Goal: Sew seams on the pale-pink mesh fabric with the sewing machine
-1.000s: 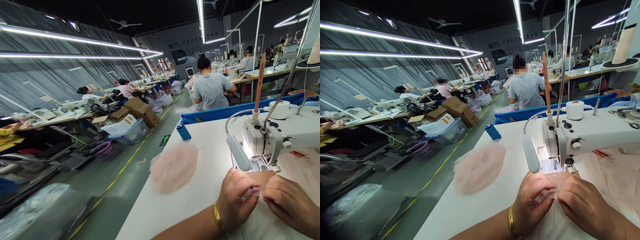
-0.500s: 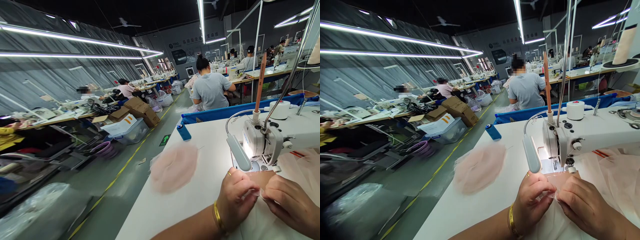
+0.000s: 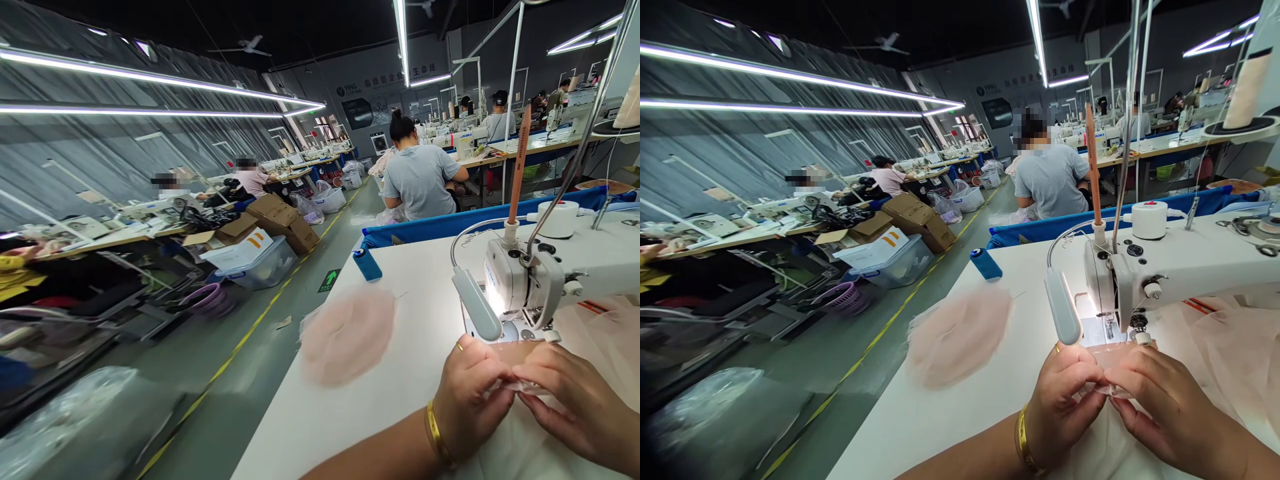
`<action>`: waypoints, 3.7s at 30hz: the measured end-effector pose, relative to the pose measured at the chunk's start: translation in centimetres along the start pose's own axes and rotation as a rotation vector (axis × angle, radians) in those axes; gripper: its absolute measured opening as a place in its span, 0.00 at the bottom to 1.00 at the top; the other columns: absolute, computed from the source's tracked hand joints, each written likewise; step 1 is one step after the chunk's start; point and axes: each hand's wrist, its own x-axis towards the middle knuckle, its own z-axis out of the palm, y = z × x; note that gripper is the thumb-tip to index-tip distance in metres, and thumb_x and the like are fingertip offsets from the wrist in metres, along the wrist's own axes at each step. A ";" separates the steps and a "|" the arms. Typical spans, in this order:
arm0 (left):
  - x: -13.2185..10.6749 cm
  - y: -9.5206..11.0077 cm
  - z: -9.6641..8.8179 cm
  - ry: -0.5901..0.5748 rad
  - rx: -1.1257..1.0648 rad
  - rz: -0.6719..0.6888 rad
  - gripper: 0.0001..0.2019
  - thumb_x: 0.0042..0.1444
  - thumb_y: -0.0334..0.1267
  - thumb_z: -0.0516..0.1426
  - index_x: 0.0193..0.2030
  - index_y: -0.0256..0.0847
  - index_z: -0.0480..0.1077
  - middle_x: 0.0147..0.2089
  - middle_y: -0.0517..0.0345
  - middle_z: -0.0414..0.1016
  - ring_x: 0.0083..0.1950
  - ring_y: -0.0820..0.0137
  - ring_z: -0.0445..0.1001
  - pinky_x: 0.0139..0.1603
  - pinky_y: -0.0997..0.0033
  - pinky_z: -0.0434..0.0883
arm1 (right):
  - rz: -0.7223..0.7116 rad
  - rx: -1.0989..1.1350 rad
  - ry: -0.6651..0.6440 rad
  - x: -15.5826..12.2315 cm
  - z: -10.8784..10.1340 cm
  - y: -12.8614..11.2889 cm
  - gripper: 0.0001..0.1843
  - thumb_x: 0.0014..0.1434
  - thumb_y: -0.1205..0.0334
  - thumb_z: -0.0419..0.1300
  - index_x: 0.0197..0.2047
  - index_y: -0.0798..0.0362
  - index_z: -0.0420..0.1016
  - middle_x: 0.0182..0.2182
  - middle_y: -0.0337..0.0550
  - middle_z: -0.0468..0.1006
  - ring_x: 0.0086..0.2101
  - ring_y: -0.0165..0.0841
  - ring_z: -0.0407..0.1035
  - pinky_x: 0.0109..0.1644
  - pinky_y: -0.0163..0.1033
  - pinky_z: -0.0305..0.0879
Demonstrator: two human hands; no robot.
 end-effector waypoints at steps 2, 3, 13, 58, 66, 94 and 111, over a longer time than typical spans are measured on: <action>0.0 0.0 0.0 -0.004 -0.004 0.007 0.02 0.65 0.31 0.60 0.40 0.42 0.73 0.35 0.57 0.78 0.36 0.69 0.75 0.43 0.67 0.71 | -0.005 0.018 -0.013 0.1 -0.1 0.0 0.18 0.71 0.72 0.55 0.61 0.50 0.70 0.40 0.41 0.79 0.38 0.34 0.73 0.47 0.41 0.70; 0.1 0.0 0.0 -0.009 -0.006 0.006 0.02 0.65 0.32 0.60 0.40 0.42 0.74 0.35 0.57 0.78 0.36 0.69 0.75 0.44 0.67 0.71 | -0.002 0.027 -0.018 0.1 -0.1 0.0 0.17 0.71 0.72 0.55 0.60 0.50 0.70 0.39 0.41 0.78 0.37 0.34 0.72 0.46 0.41 0.70; 0.8 0.0 -0.3 -0.069 -0.163 0.048 0.06 0.66 0.28 0.60 0.45 0.44 0.73 0.40 0.57 0.85 0.41 0.68 0.84 0.48 0.67 0.74 | -0.017 0.086 -0.046 0.0 -0.3 0.0 0.10 0.70 0.75 0.56 0.49 0.50 0.69 0.35 0.39 0.74 0.34 0.31 0.66 0.42 0.38 0.66; 0.5 2.6 -1.1 -0.450 -0.332 -0.603 0.13 0.59 0.39 0.66 0.26 0.40 0.71 0.23 0.66 0.65 0.26 0.75 0.63 0.26 0.74 0.61 | 0.488 0.161 -0.134 0.5 -1.7 -4.1 0.15 0.78 0.57 0.51 0.37 0.46 0.69 0.31 0.37 0.75 0.31 0.32 0.73 0.33 0.34 0.71; 0.5 -2.3 1.8 -0.318 0.336 -0.371 0.14 0.51 0.35 0.67 0.27 0.43 0.63 0.29 0.62 0.69 0.33 0.66 0.67 0.38 0.64 0.64 | 0.516 -0.095 -0.170 1.3 2.8 2.5 0.14 0.72 0.61 0.54 0.31 0.47 0.67 0.27 0.36 0.75 0.26 0.35 0.74 0.29 0.38 0.69; -0.3 -1.2 1.5 -0.347 0.534 -0.086 0.07 0.60 0.36 0.67 0.38 0.41 0.73 0.42 0.54 0.78 0.43 0.59 0.74 0.44 0.55 0.70 | 0.303 -0.363 -0.139 -2.3 3.0 4.5 0.19 0.73 0.64 0.50 0.57 0.44 0.80 0.53 0.50 0.83 0.45 0.43 0.81 0.45 0.46 0.79; 0.3 -1.3 2.3 -0.295 0.581 -0.111 0.12 0.57 0.39 0.70 0.35 0.41 0.71 0.44 0.56 0.80 0.43 0.59 0.75 0.44 0.54 0.68 | 0.289 -0.475 -0.087 -1.4 3.1 4.7 0.23 0.76 0.59 0.45 0.58 0.47 0.81 0.49 0.53 0.87 0.44 0.47 0.84 0.49 0.51 0.79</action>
